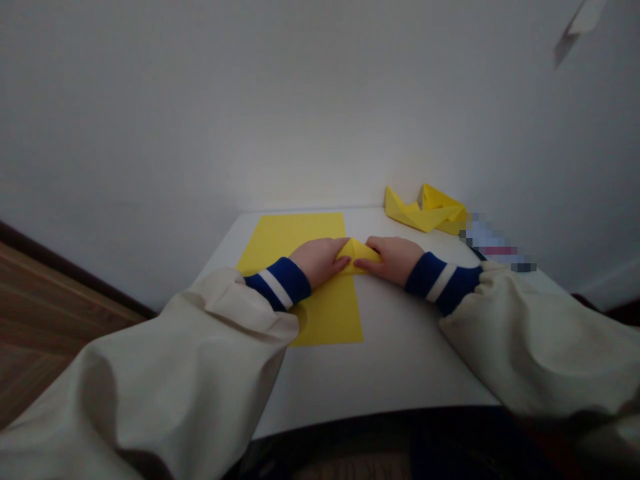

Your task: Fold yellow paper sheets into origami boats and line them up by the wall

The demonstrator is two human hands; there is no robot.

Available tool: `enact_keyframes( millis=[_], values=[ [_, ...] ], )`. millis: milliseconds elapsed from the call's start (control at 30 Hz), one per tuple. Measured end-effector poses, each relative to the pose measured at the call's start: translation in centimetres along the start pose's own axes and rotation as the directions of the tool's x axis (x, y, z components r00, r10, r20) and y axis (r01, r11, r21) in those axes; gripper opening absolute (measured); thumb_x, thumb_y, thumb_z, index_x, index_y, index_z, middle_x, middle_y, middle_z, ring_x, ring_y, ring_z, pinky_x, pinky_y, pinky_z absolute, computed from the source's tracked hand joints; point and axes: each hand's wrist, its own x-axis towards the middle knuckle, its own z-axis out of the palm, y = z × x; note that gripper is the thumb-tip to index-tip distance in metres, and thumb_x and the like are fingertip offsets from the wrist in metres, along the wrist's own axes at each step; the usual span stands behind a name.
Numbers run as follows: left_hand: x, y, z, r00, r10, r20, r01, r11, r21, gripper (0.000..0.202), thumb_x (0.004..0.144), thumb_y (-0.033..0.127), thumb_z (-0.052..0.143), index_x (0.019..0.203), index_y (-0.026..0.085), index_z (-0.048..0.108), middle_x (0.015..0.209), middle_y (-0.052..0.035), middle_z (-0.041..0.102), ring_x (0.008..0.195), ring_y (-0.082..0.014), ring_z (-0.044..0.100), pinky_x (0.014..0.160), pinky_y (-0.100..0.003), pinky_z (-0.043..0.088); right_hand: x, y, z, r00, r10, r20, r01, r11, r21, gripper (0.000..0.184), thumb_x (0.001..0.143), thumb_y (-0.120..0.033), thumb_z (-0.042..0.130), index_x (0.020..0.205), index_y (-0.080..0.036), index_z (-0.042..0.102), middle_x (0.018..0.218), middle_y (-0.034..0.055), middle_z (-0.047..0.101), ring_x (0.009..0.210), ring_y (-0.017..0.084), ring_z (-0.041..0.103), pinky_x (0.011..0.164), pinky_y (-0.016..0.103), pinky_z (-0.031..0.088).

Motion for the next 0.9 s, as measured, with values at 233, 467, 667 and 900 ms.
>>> enact_keyframes(
  millis=[233, 467, 667, 900],
  values=[
    [0.0, 0.0, -0.2, 1.000, 0.003, 0.003, -0.003, 1.000, 0.001, 0.040, 0.088, 0.036, 0.041, 0.119, 0.014, 0.053, 0.104, -0.0116, 0.065, 0.090, -0.0229, 0.061, 0.074, -0.031, 0.043, 0.3, 0.0, 0.1, 0.999, 0.021, 0.029, -0.023, 0.997, 0.067, 0.050, 0.078, -0.065, 0.040, 0.090, -0.021, 0.060, 0.086, 0.0070, 0.066, 0.073, 0.020, 0.057, 0.054, 0.028, 0.028],
    [-0.3, -1.3, -0.9, 0.992, -0.041, 0.115, 0.057, 0.989, -0.139, 0.030, 0.079, 0.044, 0.052, 0.081, 0.015, 0.058, 0.063, 0.0006, 0.054, 0.056, -0.0121, 0.045, 0.052, -0.024, 0.028, 0.3, 1.4, 0.9, 0.997, -0.083, 0.004, 0.080, 0.974, 0.210, 0.038, 0.080, -0.055, 0.045, 0.075, -0.019, 0.056, 0.069, 0.0024, 0.057, 0.062, 0.014, 0.046, 0.054, 0.026, 0.026],
    [-0.4, -2.5, -1.9, 0.941, -0.022, 0.338, 0.110, 0.964, -0.242, 0.033, 0.076, 0.042, 0.051, 0.055, 0.017, 0.048, 0.049, 0.0041, 0.040, 0.048, -0.0092, 0.034, 0.051, -0.025, 0.023, 0.3, 2.3, 1.3, 0.992, -0.107, 0.073, 0.078, 0.943, 0.324, 0.038, 0.080, -0.051, 0.045, 0.059, -0.019, 0.047, 0.055, -0.0025, 0.042, 0.052, 0.010, 0.035, 0.051, 0.027, 0.021],
    [-0.3, -2.5, -2.3, 0.907, -0.083, 0.413, 0.172, 0.968, -0.183, 0.037, 0.073, 0.047, 0.053, 0.051, 0.017, 0.048, 0.045, 0.0041, 0.039, 0.044, -0.0087, 0.032, 0.049, -0.025, 0.023, 0.3, 2.3, 1.2, 0.993, -0.090, 0.071, 0.064, 0.948, 0.311, 0.039, 0.078, -0.053, 0.047, 0.060, -0.019, 0.049, 0.055, -0.0019, 0.044, 0.052, 0.011, 0.036, 0.051, 0.027, 0.021]
  ],
)
